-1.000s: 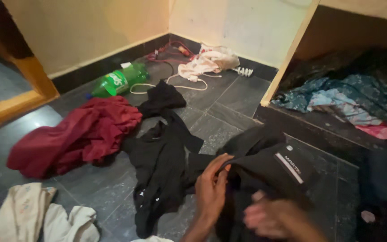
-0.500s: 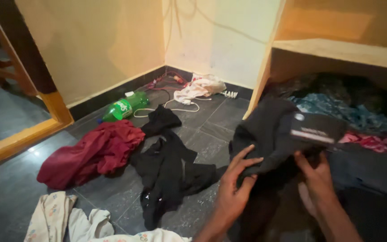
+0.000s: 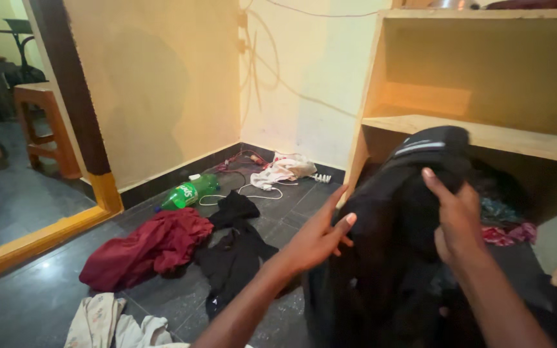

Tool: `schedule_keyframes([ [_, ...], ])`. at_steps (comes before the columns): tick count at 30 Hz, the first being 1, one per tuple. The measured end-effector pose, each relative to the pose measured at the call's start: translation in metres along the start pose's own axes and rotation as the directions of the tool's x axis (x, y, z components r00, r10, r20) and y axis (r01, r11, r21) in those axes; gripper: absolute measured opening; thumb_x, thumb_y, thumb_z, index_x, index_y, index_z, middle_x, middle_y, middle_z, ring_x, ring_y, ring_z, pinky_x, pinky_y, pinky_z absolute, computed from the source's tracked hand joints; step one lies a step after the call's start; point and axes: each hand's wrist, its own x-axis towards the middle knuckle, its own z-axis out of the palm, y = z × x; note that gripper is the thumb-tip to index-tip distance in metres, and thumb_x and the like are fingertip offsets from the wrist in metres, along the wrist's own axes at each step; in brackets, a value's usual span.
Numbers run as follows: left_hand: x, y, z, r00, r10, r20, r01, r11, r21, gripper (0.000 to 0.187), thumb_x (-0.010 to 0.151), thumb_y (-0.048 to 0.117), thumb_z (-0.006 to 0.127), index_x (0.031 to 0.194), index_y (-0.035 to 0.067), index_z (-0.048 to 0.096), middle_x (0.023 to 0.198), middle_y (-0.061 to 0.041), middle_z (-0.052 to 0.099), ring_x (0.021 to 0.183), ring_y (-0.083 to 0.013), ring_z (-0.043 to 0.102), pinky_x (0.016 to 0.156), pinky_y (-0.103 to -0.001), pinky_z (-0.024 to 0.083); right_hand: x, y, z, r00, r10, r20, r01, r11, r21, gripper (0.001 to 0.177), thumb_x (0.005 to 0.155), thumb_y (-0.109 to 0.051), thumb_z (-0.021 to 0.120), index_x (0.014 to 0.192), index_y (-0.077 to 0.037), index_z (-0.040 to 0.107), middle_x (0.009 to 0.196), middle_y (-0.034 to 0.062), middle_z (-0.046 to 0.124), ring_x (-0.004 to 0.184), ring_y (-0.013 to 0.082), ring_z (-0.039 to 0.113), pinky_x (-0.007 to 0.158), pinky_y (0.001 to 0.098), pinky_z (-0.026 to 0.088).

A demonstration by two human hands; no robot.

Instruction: The person picks up black trousers from the floor, lays them flat, and folds them into a rectangular shape by bringing the legs together and then folding the fabric into sections.

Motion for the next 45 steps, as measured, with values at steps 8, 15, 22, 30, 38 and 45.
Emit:
schedule_keyframes([
  [8,0.017,0.000,0.002,0.986,-0.142,-0.084,0.144,0.989,0.016,0.047,0.101,0.024,0.052,0.147,0.012,0.050,0.105,-0.014,0.069,0.057,-0.0257,0.071,0.049,-0.038,0.055,0.012,-0.034,-0.007,0.991,-0.066,0.120,0.083,0.987,-0.138,0.024,0.087,-0.015,0.072,0.105,0.000,0.070,0.102,0.0112,0.072,0.087,0.0212,0.067,0.080,0.0356,0.055],
  [15,0.050,-0.103,0.009,0.847,-0.150,-0.510,0.267,0.950,0.162,0.065,0.101,0.061,0.058,0.123,0.002,0.071,0.119,-0.021,0.078,0.105,-0.0289,0.075,0.093,-0.043,0.058,-0.002,-0.077,-0.014,0.998,-0.047,0.031,0.041,0.987,0.156,0.026,0.075,-0.009,0.064,0.100,-0.004,0.064,0.094,0.0062,0.067,0.083,0.0221,0.067,0.079,0.0378,0.057],
  [22,0.001,-0.156,0.027,0.724,-0.650,0.230,0.655,0.546,-0.522,0.100,0.091,0.086,0.024,0.149,0.011,0.056,0.137,-0.021,0.068,0.124,-0.0351,0.067,0.107,-0.047,0.051,-0.016,-0.088,-0.007,0.985,0.143,-0.097,-0.130,0.983,0.130,0.035,0.071,-0.001,0.060,0.103,-0.015,0.057,0.093,0.0042,0.066,0.087,0.0225,0.069,0.080,0.0426,0.061],
  [30,-0.019,-0.158,0.044,0.684,-0.719,0.119,0.679,0.568,-0.465,0.088,0.090,0.080,0.035,0.145,0.017,0.062,0.134,-0.007,0.072,0.121,-0.0272,0.068,0.104,-0.045,0.052,0.003,-0.071,-0.008,0.991,0.074,0.111,-0.094,0.977,0.189,0.029,0.078,0.001,0.056,0.105,-0.008,0.061,0.094,0.0062,0.068,0.084,0.0217,0.067,0.078,0.0382,0.059],
  [38,-0.006,-0.071,0.008,0.816,-0.578,0.031,0.513,0.698,-0.499,0.073,0.085,0.062,0.067,0.131,0.004,0.068,0.123,-0.010,0.076,0.111,-0.0227,0.071,0.094,-0.041,0.054,-0.010,-0.116,-0.014,0.963,0.129,0.239,-0.128,0.992,-0.018,0.036,0.087,-0.018,0.064,0.121,-0.008,0.065,0.106,0.0067,0.070,0.095,0.0215,0.067,0.085,0.0392,0.057],
  [45,-0.006,-0.009,-0.046,0.912,-0.366,-0.184,0.274,0.879,-0.390,0.054,0.084,0.038,0.080,0.122,0.000,0.072,0.107,-0.011,0.078,0.092,-0.0207,0.075,0.083,-0.035,0.060,-0.026,-0.125,-0.025,0.982,0.138,0.128,-0.051,0.850,-0.524,0.057,0.083,-0.031,0.077,0.134,-0.008,0.064,0.119,0.0081,0.074,0.109,0.0228,0.070,0.095,0.0388,0.054],
])
